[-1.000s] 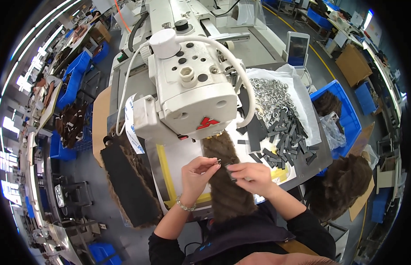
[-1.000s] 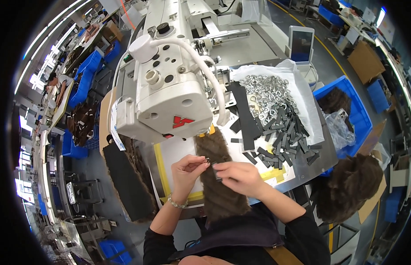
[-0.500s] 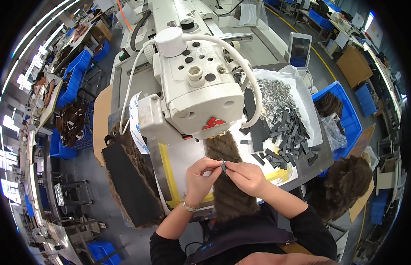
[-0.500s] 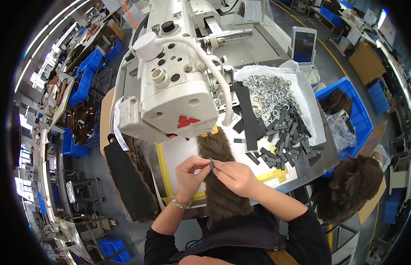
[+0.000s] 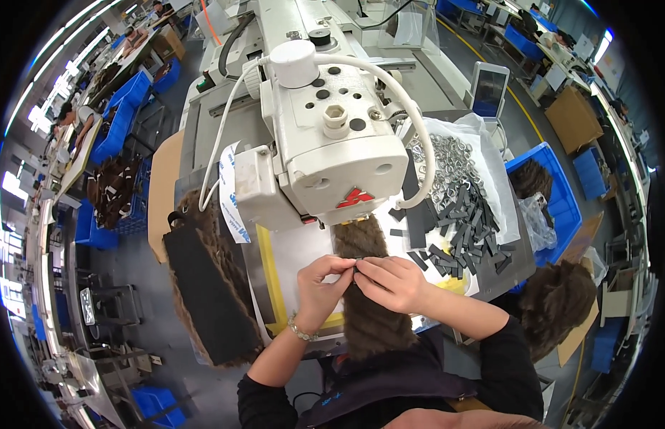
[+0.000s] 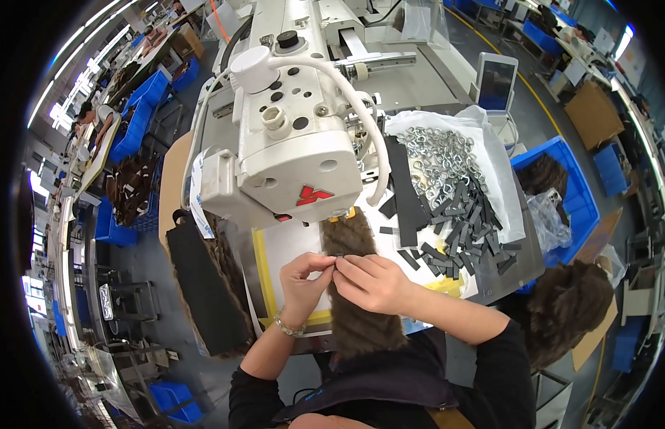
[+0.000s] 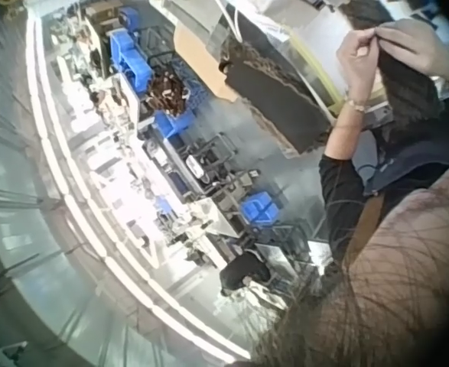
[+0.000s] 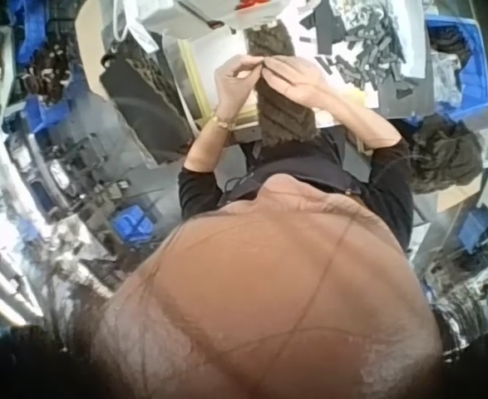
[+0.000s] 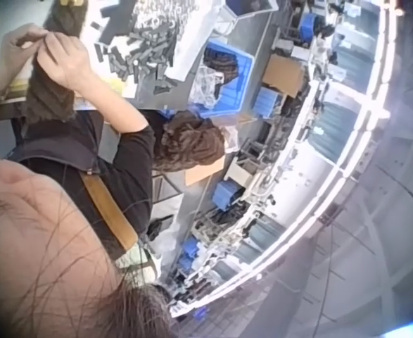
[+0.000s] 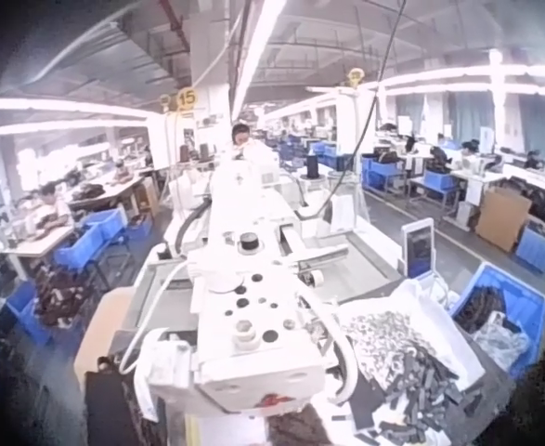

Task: Sewing pieces of fur onto fabric straps using an industrial sewing machine.

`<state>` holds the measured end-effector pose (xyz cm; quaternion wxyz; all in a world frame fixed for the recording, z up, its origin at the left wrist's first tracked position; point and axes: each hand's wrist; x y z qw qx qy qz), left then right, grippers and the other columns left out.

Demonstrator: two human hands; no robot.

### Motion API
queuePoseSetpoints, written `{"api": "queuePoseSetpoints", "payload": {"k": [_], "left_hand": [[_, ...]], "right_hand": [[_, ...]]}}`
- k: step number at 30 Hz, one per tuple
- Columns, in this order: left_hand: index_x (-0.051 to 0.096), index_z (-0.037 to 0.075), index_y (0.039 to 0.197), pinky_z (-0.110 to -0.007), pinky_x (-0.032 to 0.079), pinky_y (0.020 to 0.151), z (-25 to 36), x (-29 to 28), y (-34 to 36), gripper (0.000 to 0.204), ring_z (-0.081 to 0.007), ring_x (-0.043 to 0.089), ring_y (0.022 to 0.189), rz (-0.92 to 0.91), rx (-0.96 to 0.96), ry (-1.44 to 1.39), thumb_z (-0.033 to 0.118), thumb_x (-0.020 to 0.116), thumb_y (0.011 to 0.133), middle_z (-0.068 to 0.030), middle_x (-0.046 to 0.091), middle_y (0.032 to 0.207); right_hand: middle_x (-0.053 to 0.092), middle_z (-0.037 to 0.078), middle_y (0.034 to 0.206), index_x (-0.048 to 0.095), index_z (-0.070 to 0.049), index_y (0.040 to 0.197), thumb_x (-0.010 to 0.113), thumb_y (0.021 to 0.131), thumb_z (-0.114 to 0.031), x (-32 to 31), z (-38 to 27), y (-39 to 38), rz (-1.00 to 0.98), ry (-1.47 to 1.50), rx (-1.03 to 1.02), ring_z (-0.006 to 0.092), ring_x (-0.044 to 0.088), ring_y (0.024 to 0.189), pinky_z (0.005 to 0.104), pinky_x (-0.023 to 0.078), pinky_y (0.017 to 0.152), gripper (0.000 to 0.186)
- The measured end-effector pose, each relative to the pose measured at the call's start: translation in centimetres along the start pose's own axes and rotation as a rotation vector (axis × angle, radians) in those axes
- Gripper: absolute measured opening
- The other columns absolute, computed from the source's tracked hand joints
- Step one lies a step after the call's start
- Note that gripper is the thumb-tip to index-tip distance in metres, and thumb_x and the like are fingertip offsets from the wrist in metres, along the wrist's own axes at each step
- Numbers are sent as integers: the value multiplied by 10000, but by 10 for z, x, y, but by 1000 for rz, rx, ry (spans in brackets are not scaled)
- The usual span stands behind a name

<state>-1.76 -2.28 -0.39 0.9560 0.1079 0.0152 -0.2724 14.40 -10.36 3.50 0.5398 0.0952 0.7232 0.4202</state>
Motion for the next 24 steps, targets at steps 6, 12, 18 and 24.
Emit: {"api": "queuePoseSetpoints", "payload": {"k": [6,12,18,24], "left_hand": [[714,0,926,-221,535,699,-2,-3,3,139,-87,667,741,49,-49,-27,-43,720,794,-52,715,841],[707,-8,915,-222,541,719,-7,-4,6,107,-88,679,765,70,-132,-60,-13,724,810,-49,722,856],[678,-9,938,-222,540,723,-13,-2,10,137,-93,684,771,37,-125,-51,4,732,813,-54,720,852],[668,29,939,-278,515,713,-7,-1,13,173,-154,679,752,-69,-13,173,21,745,785,-54,710,820]], "right_hand": [[652,117,961,588,-25,787,658,651,-86,9,17,6,-8,69,-51,224,680,835,298,548,648,165],[659,116,979,555,-31,757,682,661,-83,25,27,-1,-7,181,11,218,663,755,313,539,606,167],[655,105,964,557,-40,790,723,653,-56,26,42,2,-53,197,-5,223,640,722,325,517,588,216],[597,74,811,571,-61,819,718,663,-40,40,61,-12,-118,116,332,276,610,715,372,499,612,216]]}}
Point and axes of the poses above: each hand's wrist, its own y-axis towards the middle knuckle, its own x-axis out of the palm, z = x × y
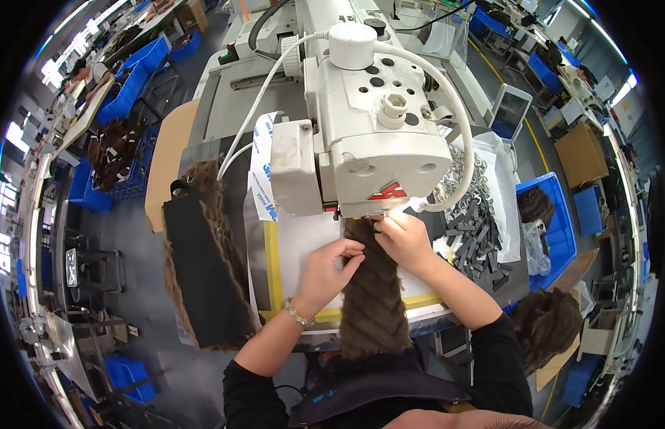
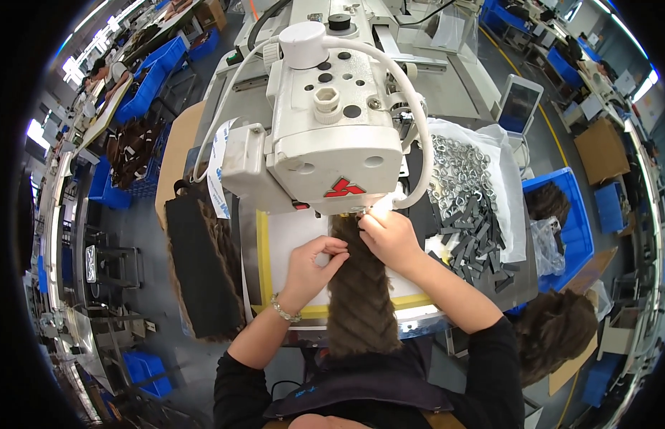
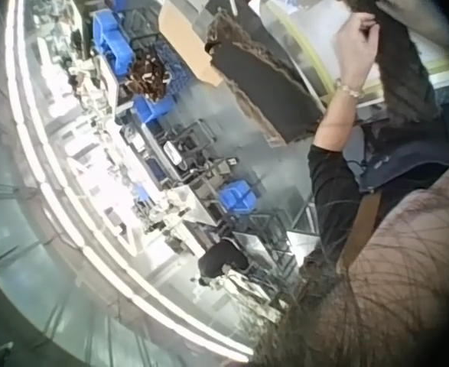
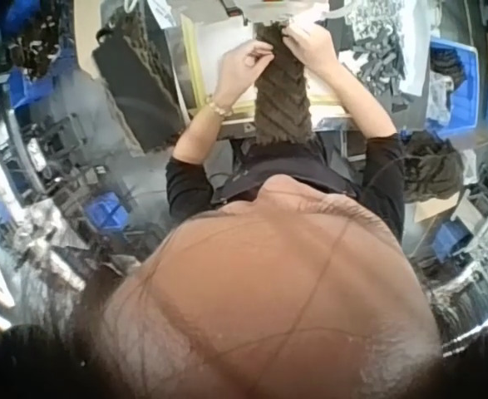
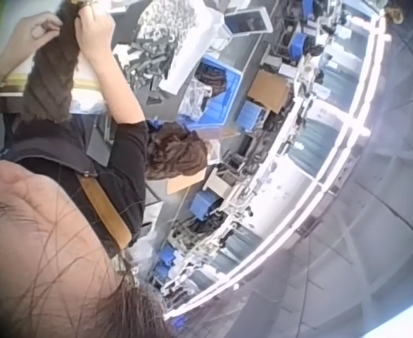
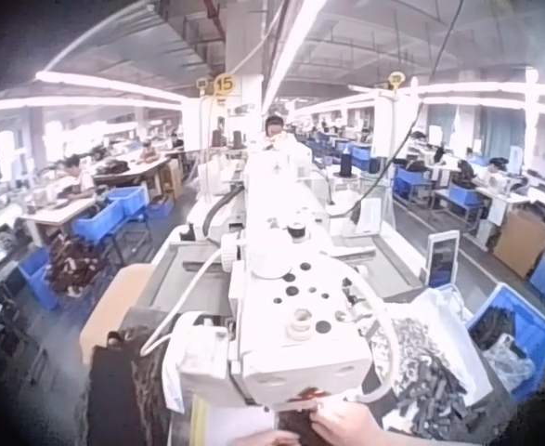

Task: Sewing pieces of fur onto fabric straps using an industrial sewing machine.

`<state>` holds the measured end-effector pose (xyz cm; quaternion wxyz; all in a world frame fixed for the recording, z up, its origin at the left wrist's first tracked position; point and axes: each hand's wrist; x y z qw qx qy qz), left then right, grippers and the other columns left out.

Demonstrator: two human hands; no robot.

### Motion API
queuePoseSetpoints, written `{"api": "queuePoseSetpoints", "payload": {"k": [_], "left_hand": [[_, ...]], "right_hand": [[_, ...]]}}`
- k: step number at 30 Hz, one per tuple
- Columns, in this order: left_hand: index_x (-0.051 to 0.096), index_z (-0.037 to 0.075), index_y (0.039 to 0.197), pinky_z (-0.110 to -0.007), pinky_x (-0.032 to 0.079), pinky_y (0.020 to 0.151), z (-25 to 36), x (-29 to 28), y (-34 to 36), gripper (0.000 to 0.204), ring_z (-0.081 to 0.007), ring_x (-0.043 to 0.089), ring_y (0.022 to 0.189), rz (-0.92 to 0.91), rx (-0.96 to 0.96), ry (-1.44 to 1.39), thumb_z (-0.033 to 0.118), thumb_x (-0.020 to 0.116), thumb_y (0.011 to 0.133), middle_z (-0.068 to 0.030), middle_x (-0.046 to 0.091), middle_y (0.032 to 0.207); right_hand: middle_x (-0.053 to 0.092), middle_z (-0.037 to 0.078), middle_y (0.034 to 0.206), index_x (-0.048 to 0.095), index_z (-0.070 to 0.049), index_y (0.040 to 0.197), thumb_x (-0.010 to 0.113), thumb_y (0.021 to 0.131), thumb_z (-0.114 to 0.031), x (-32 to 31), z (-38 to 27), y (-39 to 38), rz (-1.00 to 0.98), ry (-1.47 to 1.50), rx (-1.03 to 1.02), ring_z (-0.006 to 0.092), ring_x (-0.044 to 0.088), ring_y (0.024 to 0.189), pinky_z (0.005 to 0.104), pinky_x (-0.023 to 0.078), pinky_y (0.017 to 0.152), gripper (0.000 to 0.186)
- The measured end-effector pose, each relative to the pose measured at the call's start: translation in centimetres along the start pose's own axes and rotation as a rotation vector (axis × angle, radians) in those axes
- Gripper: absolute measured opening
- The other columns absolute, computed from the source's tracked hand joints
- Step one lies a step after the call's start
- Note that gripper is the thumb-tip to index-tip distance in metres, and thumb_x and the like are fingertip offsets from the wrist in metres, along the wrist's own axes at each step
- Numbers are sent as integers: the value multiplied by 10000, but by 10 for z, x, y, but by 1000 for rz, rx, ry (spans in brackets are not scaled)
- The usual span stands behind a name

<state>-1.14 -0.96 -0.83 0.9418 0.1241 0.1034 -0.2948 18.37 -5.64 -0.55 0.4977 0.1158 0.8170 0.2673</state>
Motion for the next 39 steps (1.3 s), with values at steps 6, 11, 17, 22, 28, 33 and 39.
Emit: {"api": "queuePoseSetpoints", "payload": {"k": [6,11,17,22,28,33,39], "left_hand": [[682,64,875,-315,438,730,0,-2,2,143,-191,631,722,4,153,195,48,758,755,-28,691,782],[683,72,847,-323,404,702,0,2,3,119,-194,586,684,-1,186,216,65,753,751,-13,672,757],[680,72,835,-326,392,719,1,1,3,101,-198,564,709,-9,211,290,85,746,759,-2,667,753],[659,76,1022,-366,398,822,2,-3,6,290,-254,553,912,-33,227,446,157,754,760,-50,629,1020],[538,72,1260,-429,361,932,10,-7,16,584,-327,476,1091,-81,239,747,327,745,778,-103,520,1217],[541,85,1279,-450,355,933,5,-5,29,626,-340,464,1103,-97,255,843,423,726,785,-101,528,1222],[592,170,1206,-471,370,885,-3,0,34,529,-289,491,1120,-126,260,979,469,715,788,-101,538,1228]], "right_hand": [[605,132,696,599,-35,779,713,702,-34,11,12,0,54,81,166,311,623,641,397,497,576,138],[627,147,705,611,-29,789,705,739,-33,13,13,2,62,127,236,319,633,626,395,502,565,107],[668,124,787,652,-39,840,698,755,-32,12,12,-1,-4,218,238,310,660,727,379,532,649,97],[691,115,872,679,-56,893,693,760,-32,14,13,-1,-40,240,161,307,663,793,385,542,709,136],[689,110,868,662,-51,898,686,764,-40,14,12,1,-73,221,120,313,663,784,389,539,697,137],[684,110,846,644,-49,869,680,762,-50,9,8,5,-137,232,150,318,661,750,393,535,677,112],[676,107,822,633,-41,851,702,741,-36,3,2,3,-24,217,106,299,662,724,370,533,649,130]]}}
Point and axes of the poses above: each hand's wrist, its own y-axis towards the middle knuckle, its own x-axis out of the palm, z = x × y
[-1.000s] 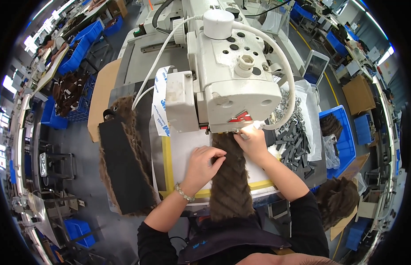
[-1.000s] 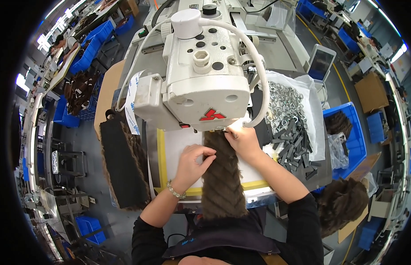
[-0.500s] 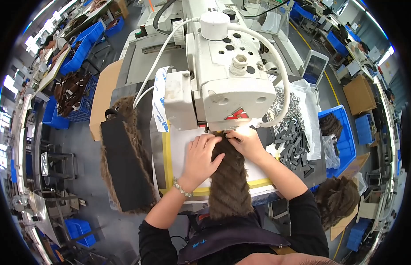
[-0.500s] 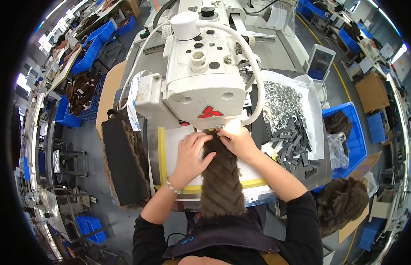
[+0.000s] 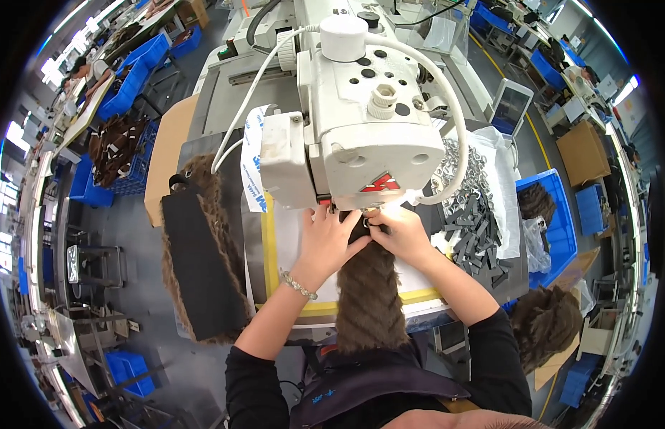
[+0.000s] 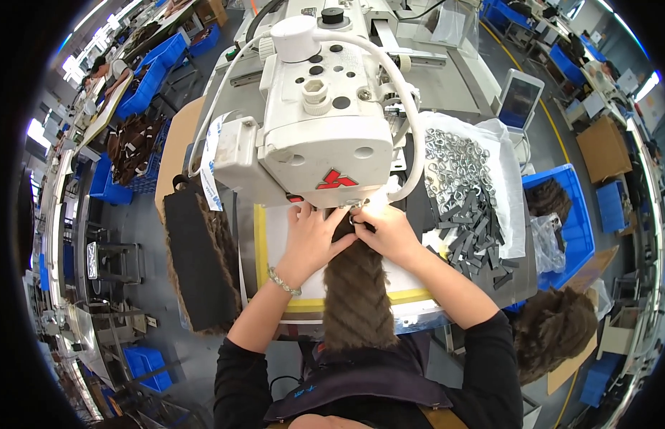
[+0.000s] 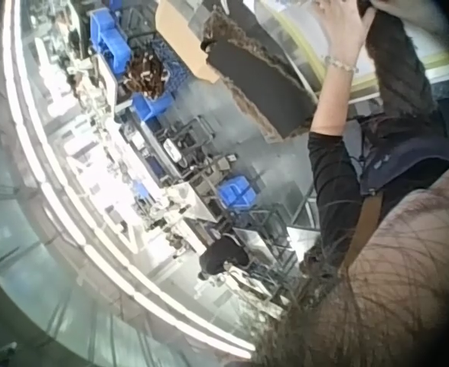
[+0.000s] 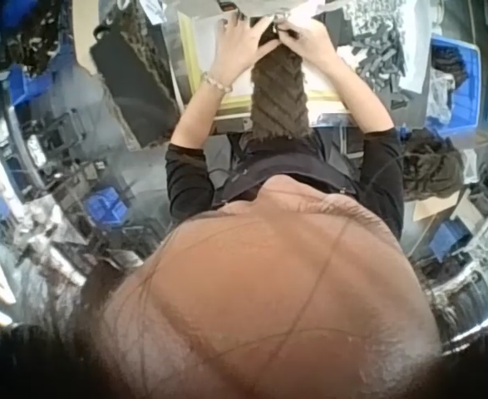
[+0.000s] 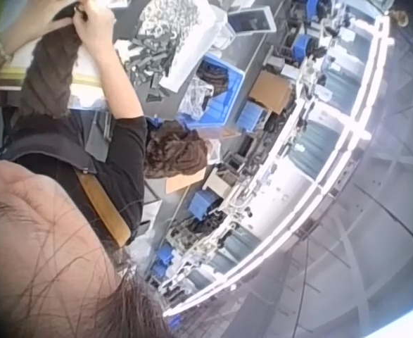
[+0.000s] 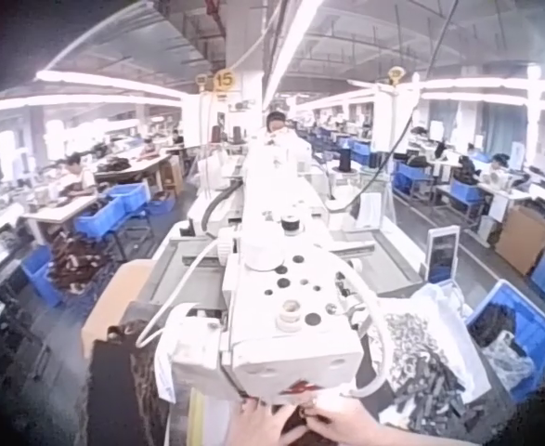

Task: Sewing pieces of fur onto fabric straps using an industrial sewing machine.

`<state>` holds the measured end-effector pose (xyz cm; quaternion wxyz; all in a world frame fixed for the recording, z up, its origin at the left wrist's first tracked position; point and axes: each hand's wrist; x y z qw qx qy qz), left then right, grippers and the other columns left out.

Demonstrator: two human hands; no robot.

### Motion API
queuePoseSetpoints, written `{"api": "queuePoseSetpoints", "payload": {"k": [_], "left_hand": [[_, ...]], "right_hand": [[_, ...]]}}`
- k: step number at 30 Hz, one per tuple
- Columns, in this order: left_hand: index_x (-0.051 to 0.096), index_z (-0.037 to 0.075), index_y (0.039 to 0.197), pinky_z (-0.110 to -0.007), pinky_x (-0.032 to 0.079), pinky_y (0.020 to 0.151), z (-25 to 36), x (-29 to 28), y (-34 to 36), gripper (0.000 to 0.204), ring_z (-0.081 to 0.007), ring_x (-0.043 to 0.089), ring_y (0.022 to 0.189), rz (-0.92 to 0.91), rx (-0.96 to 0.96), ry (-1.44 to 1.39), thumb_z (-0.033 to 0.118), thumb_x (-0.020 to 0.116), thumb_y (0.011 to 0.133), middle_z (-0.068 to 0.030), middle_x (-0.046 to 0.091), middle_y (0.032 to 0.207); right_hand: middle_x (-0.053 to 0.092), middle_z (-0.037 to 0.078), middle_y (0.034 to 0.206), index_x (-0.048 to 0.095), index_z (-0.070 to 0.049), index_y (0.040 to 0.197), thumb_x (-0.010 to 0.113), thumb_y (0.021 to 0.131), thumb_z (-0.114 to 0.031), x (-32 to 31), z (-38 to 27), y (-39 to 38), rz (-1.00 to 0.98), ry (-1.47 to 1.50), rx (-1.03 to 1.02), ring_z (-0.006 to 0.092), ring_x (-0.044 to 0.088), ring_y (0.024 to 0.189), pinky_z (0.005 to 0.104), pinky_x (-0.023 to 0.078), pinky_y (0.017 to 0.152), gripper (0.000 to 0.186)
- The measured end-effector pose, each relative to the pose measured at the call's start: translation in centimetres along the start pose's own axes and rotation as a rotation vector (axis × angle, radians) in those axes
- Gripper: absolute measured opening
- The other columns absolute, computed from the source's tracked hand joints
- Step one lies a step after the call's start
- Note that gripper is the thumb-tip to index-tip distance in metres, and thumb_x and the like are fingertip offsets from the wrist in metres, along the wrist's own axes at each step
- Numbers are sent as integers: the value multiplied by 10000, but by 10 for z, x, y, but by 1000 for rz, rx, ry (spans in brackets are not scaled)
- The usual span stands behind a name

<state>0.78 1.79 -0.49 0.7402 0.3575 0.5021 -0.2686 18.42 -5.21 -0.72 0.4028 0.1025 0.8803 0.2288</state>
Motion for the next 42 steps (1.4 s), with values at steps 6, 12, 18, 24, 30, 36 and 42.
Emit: {"api": "queuePoseSetpoints", "payload": {"k": [6,12,18,24,30,36,42], "left_hand": [[601,174,1195,-487,402,853,8,10,-1,521,-267,501,1113,80,22,132,476,714,786,-90,544,1230],[611,175,1235,-434,376,790,11,10,-6,545,-286,490,1051,129,27,209,430,738,771,-76,528,1197],[602,160,1248,-409,397,791,13,2,-8,555,-257,502,1056,77,36,203,402,743,769,-95,514,1222],[601,117,1224,-403,425,865,6,-3,-8,521,-249,543,1013,-4,42,-18,375,731,791,-93,551,1112],[612,80,1216,-457,415,891,-3,-5,0,521,-325,521,1082,-25,15,-137,362,737,797,-121,547,1208],[620,163,1226,-462,374,894,-1,-8,5,529,-322,514,1091,-26,31,-63,414,745,777,-86,562,1231],[623,181,1228,-457,371,835,7,-3,2,558,-310,511,1063,3,-6,51,427,759,746,-66,580,1194]], "right_hand": [[662,114,795,645,-30,856,722,726,0,1,8,-4,179,62,5,283,660,708,341,524,626,154],[648,128,761,653,-30,850,718,740,-19,2,4,2,102,27,40,295,653,695,352,520,618,128],[645,131,760,659,-30,856,711,749,-29,8,8,2,108,38,68,311,640,693,367,515,615,119],[615,128,764,606,-41,865,677,755,-39,12,6,-1,-30,-89,8,330,612,714,409,502,645,130],[595,126,751,583,-37,852,663,754,-42,13,3,2,-57,-93,42,331,603,718,410,492,655,127],[610,109,812,587,-36,837,659,759,-37,10,3,1,-40,-123,-36,311,604,766,405,496,671,107],[662,48,940,655,-46,873,706,731,-34,8,-3,-3,-68,-229,-107,264,628,787,355,513,695,151]]}}
Point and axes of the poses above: each hand's wrist, its own y-axis towards the middle knuckle, its own x-axis out of the palm, z = x × y
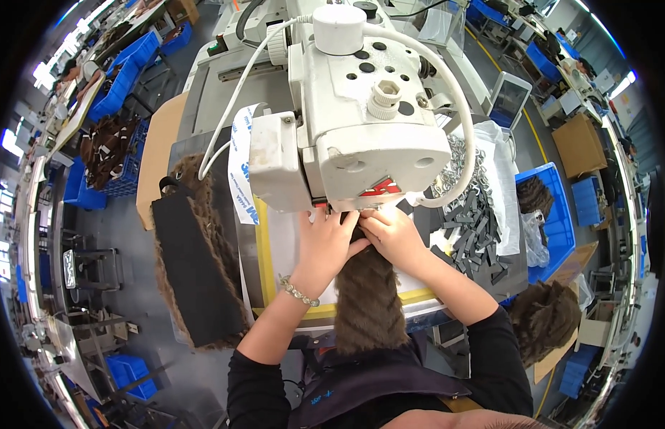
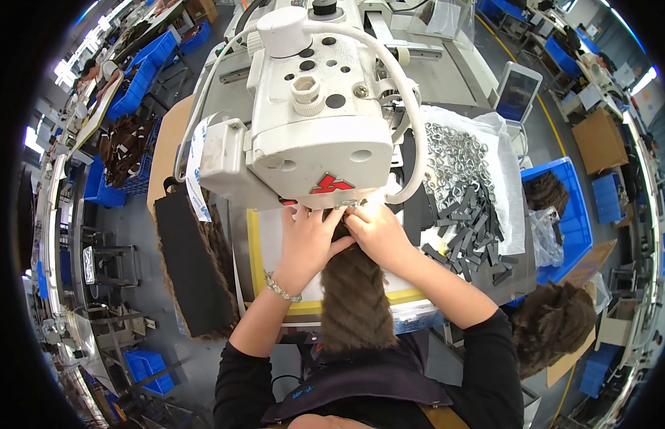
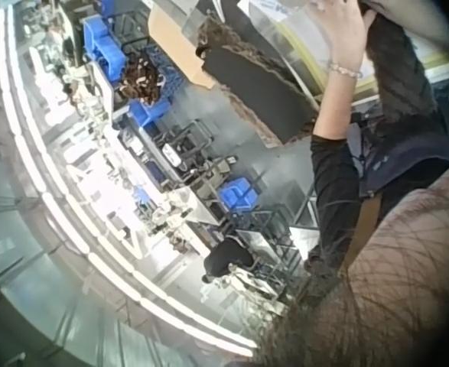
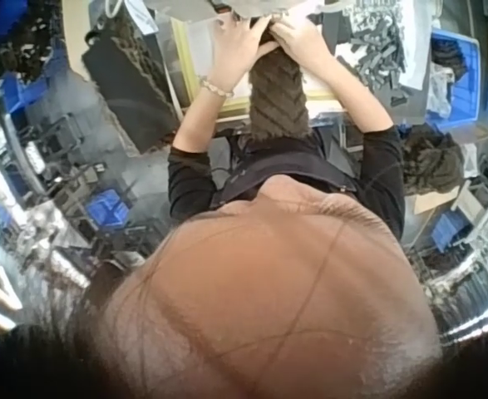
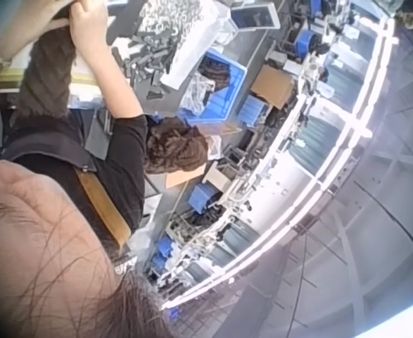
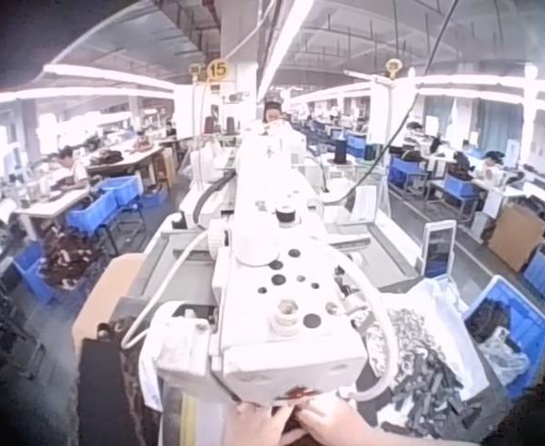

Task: Sewing pieces of fur onto fabric straps using an industrial sewing machine.

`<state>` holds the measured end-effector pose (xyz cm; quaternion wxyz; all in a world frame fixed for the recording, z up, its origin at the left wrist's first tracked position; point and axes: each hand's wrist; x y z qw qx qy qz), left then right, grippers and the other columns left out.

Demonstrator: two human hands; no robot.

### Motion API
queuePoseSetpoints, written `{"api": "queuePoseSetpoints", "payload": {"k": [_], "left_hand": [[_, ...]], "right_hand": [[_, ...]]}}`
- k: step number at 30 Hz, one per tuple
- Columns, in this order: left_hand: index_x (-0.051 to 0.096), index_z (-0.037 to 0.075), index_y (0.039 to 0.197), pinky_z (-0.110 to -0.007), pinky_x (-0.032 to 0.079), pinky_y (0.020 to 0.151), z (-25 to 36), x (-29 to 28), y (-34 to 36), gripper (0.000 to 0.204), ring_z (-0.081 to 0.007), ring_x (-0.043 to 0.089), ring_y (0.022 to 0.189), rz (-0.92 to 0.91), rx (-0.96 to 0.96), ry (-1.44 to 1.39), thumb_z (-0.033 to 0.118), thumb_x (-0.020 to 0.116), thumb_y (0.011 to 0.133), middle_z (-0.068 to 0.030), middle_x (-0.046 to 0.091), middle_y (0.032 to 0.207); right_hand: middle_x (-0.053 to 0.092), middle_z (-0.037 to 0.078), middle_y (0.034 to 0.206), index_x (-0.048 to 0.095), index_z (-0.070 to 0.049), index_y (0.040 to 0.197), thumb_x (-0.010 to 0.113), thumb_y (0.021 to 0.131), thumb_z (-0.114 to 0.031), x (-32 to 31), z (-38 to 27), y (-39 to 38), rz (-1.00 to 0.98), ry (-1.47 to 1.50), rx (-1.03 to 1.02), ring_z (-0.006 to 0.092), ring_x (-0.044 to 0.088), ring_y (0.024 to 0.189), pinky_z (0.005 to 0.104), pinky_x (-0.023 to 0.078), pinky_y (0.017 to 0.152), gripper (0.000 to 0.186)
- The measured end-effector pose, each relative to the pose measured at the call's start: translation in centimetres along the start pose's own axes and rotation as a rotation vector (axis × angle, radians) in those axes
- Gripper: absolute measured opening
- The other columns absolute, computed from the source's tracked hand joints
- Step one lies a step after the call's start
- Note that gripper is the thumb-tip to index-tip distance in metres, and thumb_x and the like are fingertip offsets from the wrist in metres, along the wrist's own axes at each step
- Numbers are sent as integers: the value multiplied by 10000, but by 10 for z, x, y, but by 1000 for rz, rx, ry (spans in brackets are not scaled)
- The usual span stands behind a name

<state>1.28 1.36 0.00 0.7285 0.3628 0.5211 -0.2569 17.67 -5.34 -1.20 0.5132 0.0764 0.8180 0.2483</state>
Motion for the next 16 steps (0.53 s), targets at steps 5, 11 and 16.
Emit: {"api": "queuePoseSetpoints", "payload": {"k": [5,11,16], "left_hand": [[622,173,1224,-456,374,837,-4,5,-1,561,-300,504,1063,83,45,4,431,754,744,-64,585,1185],[621,180,1228,-445,378,865,-7,3,-1,514,-296,506,1060,41,34,7,431,728,793,-52,604,1156],[611,180,1230,-442,391,895,-7,0,0,539,-271,528,1084,8,39,3,451,733,780,-80,586,1212]], "right_hand": [[557,64,804,601,-35,819,650,707,-79,-2,3,3,130,-26,-147,233,593,728,347,482,628,129],[596,40,842,639,-41,866,633,691,-107,1,7,5,230,-240,-231,193,601,699,292,478,588,187],[624,49,869,676,-93,939,683,695,-90,4,12,-5,173,-214,-46,204,628,723,291,491,601,245]]}}
Point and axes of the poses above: each hand's wrist, its own y-axis towards the middle knuckle, its own x-axis out of the palm, z = x × y
